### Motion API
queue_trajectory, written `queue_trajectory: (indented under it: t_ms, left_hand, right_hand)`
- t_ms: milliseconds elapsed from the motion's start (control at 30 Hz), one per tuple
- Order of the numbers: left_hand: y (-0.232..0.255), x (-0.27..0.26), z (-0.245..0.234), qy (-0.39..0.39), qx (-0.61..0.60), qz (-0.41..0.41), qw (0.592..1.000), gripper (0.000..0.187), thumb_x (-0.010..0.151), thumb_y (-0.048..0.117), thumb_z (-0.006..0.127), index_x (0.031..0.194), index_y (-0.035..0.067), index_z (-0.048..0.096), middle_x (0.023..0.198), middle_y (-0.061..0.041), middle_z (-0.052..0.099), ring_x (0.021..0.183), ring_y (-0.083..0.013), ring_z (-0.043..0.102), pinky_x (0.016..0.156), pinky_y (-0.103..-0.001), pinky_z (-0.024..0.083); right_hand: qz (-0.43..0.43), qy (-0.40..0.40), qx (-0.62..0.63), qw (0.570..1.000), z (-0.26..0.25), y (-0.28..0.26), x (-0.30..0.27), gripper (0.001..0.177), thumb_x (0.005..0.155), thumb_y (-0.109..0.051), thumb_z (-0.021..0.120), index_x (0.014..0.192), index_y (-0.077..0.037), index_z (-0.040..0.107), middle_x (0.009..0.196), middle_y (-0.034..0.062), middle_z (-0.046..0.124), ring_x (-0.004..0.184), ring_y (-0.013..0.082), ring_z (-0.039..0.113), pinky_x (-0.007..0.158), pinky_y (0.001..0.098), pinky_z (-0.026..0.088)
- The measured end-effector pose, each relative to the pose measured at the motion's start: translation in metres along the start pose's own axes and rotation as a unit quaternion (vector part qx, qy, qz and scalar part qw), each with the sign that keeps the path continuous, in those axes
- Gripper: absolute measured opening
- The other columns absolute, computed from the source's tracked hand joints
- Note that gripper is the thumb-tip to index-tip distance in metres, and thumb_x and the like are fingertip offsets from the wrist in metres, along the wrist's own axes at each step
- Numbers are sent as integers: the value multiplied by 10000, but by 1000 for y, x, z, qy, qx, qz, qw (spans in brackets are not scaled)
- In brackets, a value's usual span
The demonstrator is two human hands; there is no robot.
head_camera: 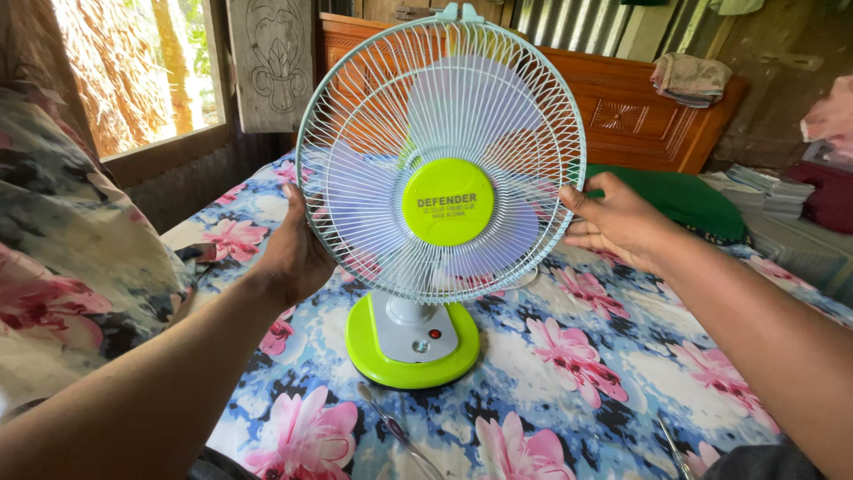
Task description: The person reassembles a small electric fan by attaching the fan blade to the motor shaft, securing it with a nut, and then mounting both the front and rear wire cages. They use a screwdriver to tighten the fasteners and align the cages.
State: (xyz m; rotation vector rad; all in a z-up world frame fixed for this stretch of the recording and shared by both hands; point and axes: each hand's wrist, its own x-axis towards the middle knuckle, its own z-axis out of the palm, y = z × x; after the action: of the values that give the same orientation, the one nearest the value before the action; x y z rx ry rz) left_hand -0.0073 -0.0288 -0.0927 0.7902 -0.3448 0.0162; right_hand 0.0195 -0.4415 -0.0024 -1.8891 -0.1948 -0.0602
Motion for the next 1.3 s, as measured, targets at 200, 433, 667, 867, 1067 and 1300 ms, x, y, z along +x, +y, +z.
queue_trajectory:
  t_ms: [200, 433, 667, 867, 1067, 1300]
  left_hand:
    - [-4, 5, 2, 12, 25, 16, 999, 801, 976, 658, 237, 1487, 84, 464, 1461, -113, 603, 1333, -259, 590, 1161, -440, 446]
    - [-36, -26, 2, 25, 80, -56, 995, 856, 900, 746, 337, 1477, 132, 486, 1414, -57, 631, 1256, -238, 610, 1068, -456, 458]
    - [-55, -39, 0, -2, 143, 36, 989, 618, 856, 281, 775, 1363, 132, 454, 1287, -59, 631, 1174, -226, 636, 1035, -467, 530]
    - [-49, -39, 0, 0, 155, 33, 987, 665, 846, 298, 773, 1381, 120, 421, 1310, -69, 632, 1190, -233, 642, 1023, -474, 537]
    - [-48, -34, -6, -4, 167, 31, 986, 674, 855, 323, 761, 1392, 108, 415, 1321, -77, 626, 1197, -234, 637, 1020, -471, 527]
    - [-62, -28, -13, 10, 120, -2, 993, 683, 861, 385, 747, 1410, 128, 431, 1327, -78, 630, 1187, -251, 642, 1040, -459, 506]
  right_hand:
    - [-10, 1, 19, 1000, -3, 8, 0, 649, 924, -372, 645, 1356, 22, 364, 1330, 262, 598, 1215, 398, 662, 1014, 502, 562]
    - [-7, -44, 30, 999, 6, 34, -16, 629, 863, -161, 701, 1409, -59, 407, 1291, 141, 652, 1207, 276, 652, 1023, 481, 549]
    - [-62, 20, 22, 998, 31, 64, -28, 638, 860, -20, 706, 1387, -71, 350, 1170, 144, 641, 1105, 232, 669, 965, 417, 603]
    - [-112, 24, -2, 993, 28, 75, -19, 562, 864, -18, 729, 1303, -20, 380, 1112, 152, 637, 1044, 228, 688, 922, 387, 626]
    - [-144, 17, -16, 989, 27, 74, -17, 526, 871, -9, 738, 1254, 21, 379, 1077, 173, 653, 1017, 225, 702, 905, 360, 626]
    - [-39, -34, 74, 996, 17, 76, -25, 456, 896, -97, 680, 1295, -28, 471, 1194, 117, 651, 1172, 262, 661, 979, 430, 582]
